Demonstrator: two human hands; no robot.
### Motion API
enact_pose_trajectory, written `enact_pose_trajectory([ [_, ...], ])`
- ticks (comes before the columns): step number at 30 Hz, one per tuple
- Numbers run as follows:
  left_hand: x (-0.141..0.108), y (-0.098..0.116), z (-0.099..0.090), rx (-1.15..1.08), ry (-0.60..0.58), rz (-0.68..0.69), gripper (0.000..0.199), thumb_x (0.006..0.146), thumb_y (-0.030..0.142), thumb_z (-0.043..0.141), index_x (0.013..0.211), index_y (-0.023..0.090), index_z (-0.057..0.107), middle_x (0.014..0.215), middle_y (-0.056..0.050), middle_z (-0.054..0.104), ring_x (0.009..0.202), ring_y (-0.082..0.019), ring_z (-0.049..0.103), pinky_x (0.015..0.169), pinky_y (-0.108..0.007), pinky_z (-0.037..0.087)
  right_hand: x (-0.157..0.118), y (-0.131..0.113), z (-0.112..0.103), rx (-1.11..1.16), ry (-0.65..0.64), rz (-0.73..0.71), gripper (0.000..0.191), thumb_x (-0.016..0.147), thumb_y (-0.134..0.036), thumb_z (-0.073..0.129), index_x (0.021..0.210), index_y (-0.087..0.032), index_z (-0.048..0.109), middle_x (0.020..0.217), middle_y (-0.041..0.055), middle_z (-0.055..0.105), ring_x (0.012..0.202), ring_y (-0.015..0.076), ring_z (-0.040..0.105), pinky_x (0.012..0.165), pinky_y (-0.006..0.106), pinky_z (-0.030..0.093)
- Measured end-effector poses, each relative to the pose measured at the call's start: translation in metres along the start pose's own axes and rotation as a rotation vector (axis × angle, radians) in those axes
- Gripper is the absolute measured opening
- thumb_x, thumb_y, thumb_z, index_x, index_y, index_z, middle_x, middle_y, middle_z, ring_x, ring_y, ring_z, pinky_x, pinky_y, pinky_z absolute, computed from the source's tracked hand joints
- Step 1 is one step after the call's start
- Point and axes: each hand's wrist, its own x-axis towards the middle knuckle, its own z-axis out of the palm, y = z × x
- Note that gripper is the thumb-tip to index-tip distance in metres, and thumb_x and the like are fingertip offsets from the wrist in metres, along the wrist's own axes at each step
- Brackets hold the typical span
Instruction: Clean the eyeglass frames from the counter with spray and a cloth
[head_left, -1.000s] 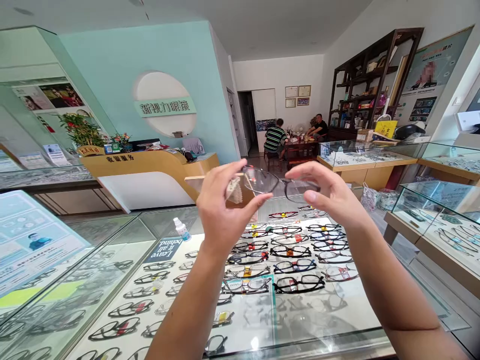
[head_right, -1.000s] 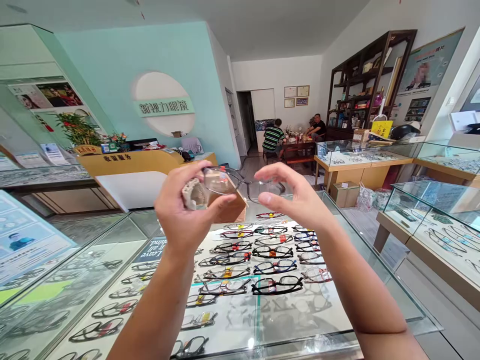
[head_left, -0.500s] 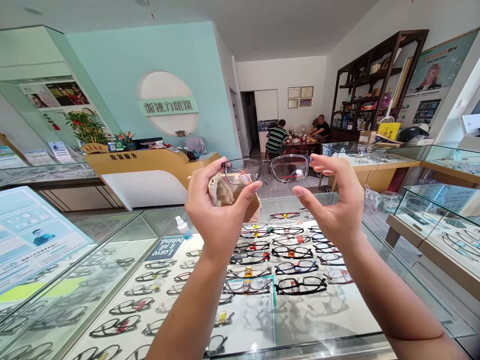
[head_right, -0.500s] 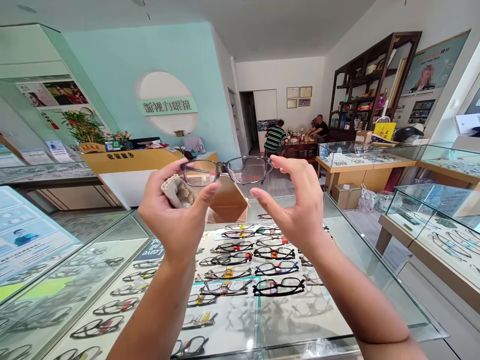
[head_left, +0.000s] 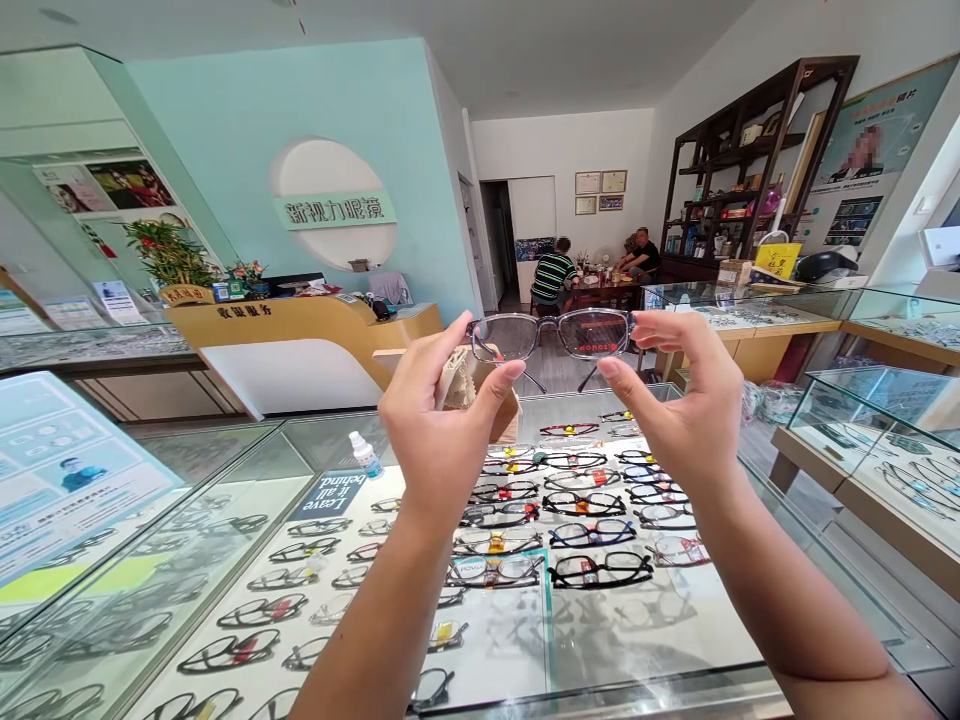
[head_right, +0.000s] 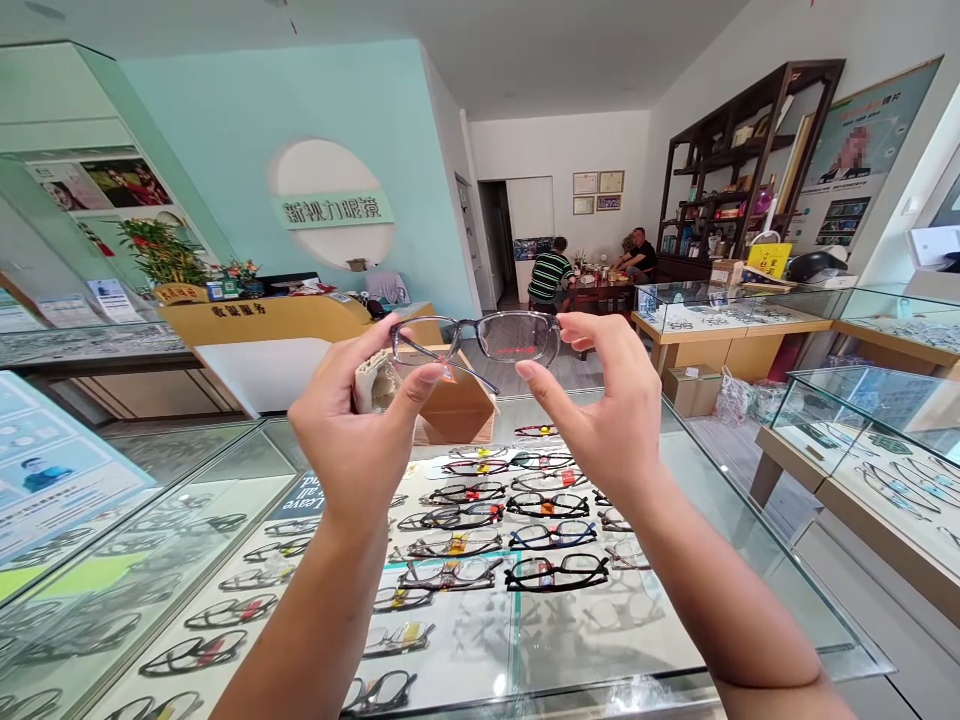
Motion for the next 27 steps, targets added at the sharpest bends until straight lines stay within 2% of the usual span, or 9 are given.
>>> enact_pose_trajectory([
  [10,-0.0015,0.0003,0.0008,-0.007,-0.003,-0.032,0.055,0.084,0.043,0.094,0.135,0.031,0.078,0.12,-0.005,0.079,0.107,-0.021,0.073,0.095,-0.037,0.059,0.0014,-0.0001,-0.0029,0.001,-0.034,0.026,0.033,0.093,-0.041,0.082,0.121,-0.025,0.071,0.107,0.0054,0.076,0.099,0.0237,0.07,0.09,0.043,0.055],
  [18,-0.0008,0.0014,0.0003,0.019,0.011,-0.009,0.055,0.084,0.049,0.093,0.134,0.031,0.078,0.117,-0.006,0.079,0.108,-0.023,0.073,0.098,-0.04,0.059,0.0012,0.0027,-0.0032,0.001,-0.064,0.026,0.033,0.094,-0.043,0.08,0.12,-0.025,0.07,0.106,0.0052,0.076,0.099,0.0237,0.071,0.089,0.042,0.056],
  [27,-0.0006,0.0021,0.0001,0.027,-0.009,-0.043,0.053,0.085,0.051,0.092,0.131,0.029,0.079,0.116,-0.006,0.079,0.108,-0.023,0.073,0.1,-0.04,0.058,0.002,-0.0001,-0.0037,-0.005,-0.044,0.028,0.032,0.094,-0.044,0.08,0.119,-0.026,0.071,0.106,0.0059,0.075,0.098,0.0243,0.07,0.089,0.043,0.056],
])
